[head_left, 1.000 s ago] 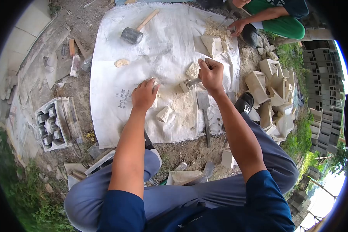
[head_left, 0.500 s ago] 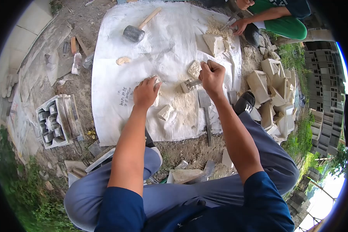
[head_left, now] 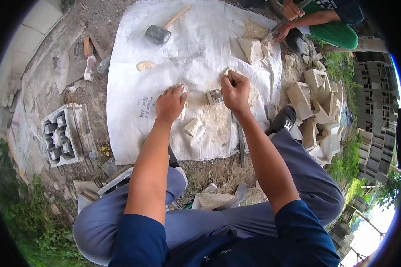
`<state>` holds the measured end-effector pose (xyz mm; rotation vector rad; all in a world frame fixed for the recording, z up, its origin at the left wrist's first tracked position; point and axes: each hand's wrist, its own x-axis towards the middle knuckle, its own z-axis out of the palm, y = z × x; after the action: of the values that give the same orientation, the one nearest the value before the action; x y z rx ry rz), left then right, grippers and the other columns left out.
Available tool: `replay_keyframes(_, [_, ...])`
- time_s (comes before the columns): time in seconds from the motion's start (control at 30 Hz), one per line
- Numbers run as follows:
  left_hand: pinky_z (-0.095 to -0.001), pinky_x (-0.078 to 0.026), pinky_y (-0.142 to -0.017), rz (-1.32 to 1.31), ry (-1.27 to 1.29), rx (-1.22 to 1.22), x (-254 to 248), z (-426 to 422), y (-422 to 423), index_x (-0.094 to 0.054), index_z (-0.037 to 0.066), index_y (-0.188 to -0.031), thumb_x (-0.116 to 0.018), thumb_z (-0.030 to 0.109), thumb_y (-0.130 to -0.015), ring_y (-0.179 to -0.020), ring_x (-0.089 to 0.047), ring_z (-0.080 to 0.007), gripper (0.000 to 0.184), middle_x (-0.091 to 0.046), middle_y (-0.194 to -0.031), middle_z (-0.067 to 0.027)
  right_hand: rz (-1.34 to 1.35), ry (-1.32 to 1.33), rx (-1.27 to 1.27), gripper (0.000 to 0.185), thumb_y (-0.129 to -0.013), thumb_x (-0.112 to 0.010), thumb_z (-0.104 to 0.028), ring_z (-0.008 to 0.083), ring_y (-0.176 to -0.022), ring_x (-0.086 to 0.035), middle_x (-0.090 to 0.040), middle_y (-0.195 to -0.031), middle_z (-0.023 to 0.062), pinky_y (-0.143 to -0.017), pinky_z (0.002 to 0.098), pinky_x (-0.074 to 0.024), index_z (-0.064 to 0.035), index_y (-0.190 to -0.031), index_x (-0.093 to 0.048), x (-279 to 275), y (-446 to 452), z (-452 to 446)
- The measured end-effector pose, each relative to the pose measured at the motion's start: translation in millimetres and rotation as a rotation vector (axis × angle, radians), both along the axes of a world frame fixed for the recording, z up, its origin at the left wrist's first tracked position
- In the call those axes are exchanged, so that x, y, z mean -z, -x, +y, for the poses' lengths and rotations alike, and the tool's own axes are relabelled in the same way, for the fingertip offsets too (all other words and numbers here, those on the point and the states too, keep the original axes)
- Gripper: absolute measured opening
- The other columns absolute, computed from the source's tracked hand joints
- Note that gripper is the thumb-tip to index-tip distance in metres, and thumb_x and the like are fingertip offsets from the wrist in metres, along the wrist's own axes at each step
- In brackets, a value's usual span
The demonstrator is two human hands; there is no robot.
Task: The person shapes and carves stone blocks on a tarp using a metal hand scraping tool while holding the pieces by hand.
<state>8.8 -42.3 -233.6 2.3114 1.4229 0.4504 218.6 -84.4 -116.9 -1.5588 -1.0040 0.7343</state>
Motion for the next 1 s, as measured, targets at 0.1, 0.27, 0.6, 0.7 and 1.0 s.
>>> replay_keyframes(0.1, [-0.0433, -0.054, -0.092, 0.027, 0.026, 0.003, -2.9, 0.4, 0.0, -0.062, 0.016, -0.130, -0.055, 0.045, -0.101, -0.110, -0.067, -0.0296, 0.041, -0.070, -0.119, -0.0103, 0.024, 0.039, -0.043, 0.047, -0.096, -0.063, -0.014, 0.0052, -0.058, -0.027, -0.032, -0.056, -0.0047, -0.049, 0.0314, -0.0243, -0.0036, -0.061, -0.034, -3.9, -4.2, 13.3])
replay_keyframes(0.27, [-0.0575, -0.036, -0.111, 0.105, 0.183, 0.032, -15.8, 0.1, 3.7, -0.053, 0.020, -0.142, -0.052, 0.043, -0.103, -0.139, -0.044, -0.0328, 0.046, -0.054, -0.142, -0.0127, 0.134, 0.168, -0.107, 0.053, -0.106, -0.054, -0.029, 0.0080, -0.051, -0.039, -0.044, -0.053, -0.0009, -0.049, 0.0304, -0.0334, -0.0015, -0.061, -0.050, -15.3, -12.1, 3.7])
replay_keyframes(0.6, [-0.0517, -0.025, -0.121, -0.247, -0.136, 0.175, -58.2, -60.0, -67.0, -0.050, 0.015, -0.145, -0.074, 0.030, -0.090, -0.146, -0.031, -0.0379, 0.062, -0.046, -0.149, -0.0127, 0.480, 0.111, 0.045, 0.067, -0.107, -0.030, -0.061, 0.0192, -0.114, -0.058, -0.065, -0.121, 0.0068, -0.095, 0.0409, -0.0416, -0.0060, -0.124, -0.064, -23.2, -64.0, -37.3])
replay_keyframes(0.7, [-0.0432, -0.042, -0.111, -0.495, -0.148, 0.258, -90.3, -52.0, -105.4, -0.061, 0.007, -0.129, -0.079, 0.025, -0.086, -0.130, -0.053, -0.0341, 0.050, -0.062, -0.132, -0.0142, 0.905, -0.076, 0.594, 0.056, -0.108, -0.036, -0.049, 0.0233, -0.106, -0.064, -0.066, -0.112, 0.0118, -0.088, 0.0409, -0.0475, -0.0017, -0.119, -0.062, -44.2, -70.6, -69.8])
replay_keyframes(1.0, [-0.0326, -0.027, -0.048, -0.707, 0.278, 0.079, -89.2, -36.7, -175.2, -0.046, -0.002, -0.059, -0.066, 0.025, -0.097, -0.049, -0.031, -0.0108, 0.051, -0.037, -0.049, -0.0006, 1.272, -0.127, 0.857, 0.032, -0.103, -0.050, -0.036, 0.0212, -0.080, -0.061, -0.061, -0.084, 0.0042, -0.073, 0.0374, -0.0463, -0.0073, -0.095, -0.060, -3.3, -106.9, -128.7])
